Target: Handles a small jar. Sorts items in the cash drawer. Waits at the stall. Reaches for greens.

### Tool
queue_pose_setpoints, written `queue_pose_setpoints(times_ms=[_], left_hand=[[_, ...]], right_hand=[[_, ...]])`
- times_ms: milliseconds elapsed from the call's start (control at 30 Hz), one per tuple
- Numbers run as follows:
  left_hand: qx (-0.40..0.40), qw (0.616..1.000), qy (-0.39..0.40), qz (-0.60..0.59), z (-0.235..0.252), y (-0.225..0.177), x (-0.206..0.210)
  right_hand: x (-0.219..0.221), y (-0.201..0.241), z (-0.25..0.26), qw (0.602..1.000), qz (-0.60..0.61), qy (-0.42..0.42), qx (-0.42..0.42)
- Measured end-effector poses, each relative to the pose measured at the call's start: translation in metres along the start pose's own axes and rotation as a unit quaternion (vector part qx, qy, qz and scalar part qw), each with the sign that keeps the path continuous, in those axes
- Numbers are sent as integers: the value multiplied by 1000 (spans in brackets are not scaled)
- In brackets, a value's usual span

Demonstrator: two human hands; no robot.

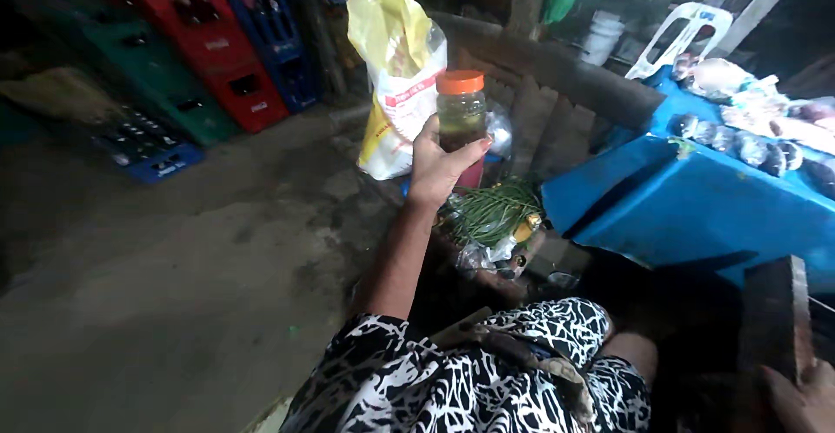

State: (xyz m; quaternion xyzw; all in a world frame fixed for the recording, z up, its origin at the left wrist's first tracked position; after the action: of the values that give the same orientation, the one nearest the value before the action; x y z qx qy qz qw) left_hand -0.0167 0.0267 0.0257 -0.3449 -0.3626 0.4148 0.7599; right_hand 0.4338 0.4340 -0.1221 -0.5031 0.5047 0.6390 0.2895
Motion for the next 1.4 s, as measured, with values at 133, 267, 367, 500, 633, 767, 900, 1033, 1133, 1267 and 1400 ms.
queue_pose_setpoints(times_ms=[133, 267, 367, 500, 633, 767, 900, 1033, 1133, 1267, 1400], left_hand=[[-7, 1000, -4, 3, 0, 0, 4], [0, 1000, 15, -16, 0, 0, 15], [-5, 999, 35, -29, 5, 2, 27], [-17, 996, 66, -61, 21, 5, 54], [-38, 995, 87, -40, 48, 10, 77], [-61, 992, 98, -59, 78, 20, 96], [-72, 991, 105, -52, 97, 26, 113], [-75, 989, 115, -63, 95, 28, 128], [-70, 987, 125, -71, 90, 29, 136], [-76, 985, 137, -77, 86, 32, 145], [-75, 984, 149, -69, 85, 36, 153]], right_hand=[[1, -1, 5, 1000, 5, -3, 2], [2, -2, 6, 999, 22, -3, -27], [1, 1, 7, 999, 23, 0, -25], [2, 2, 7, 999, 29, 2, -23], [-1, 6, 5, 999, 29, 12, -11], [0, 3, 4, 999, 35, 11, -3], [0, 1, 3, 998, 57, 6, -12], [1, 0, 4, 998, 63, 5, -21], [-1, 4, 2, 998, 65, 10, -16], [2, -2, 7, 998, 53, 6, -15], [1, -1, 5, 998, 64, 4, -18]])
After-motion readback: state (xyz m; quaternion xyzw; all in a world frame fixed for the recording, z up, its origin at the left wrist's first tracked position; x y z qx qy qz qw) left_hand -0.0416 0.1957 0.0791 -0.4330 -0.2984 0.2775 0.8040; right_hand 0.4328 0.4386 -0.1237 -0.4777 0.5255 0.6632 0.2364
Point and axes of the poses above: each hand's wrist, its own z-axis towards the middle knuckle, its own x-axis out of the palm, y = z × x, the point moved 4 cm from there along z, towards the middle knuckle, and after that the axes turned 5 degrees about -x, right-handed, at the moved point
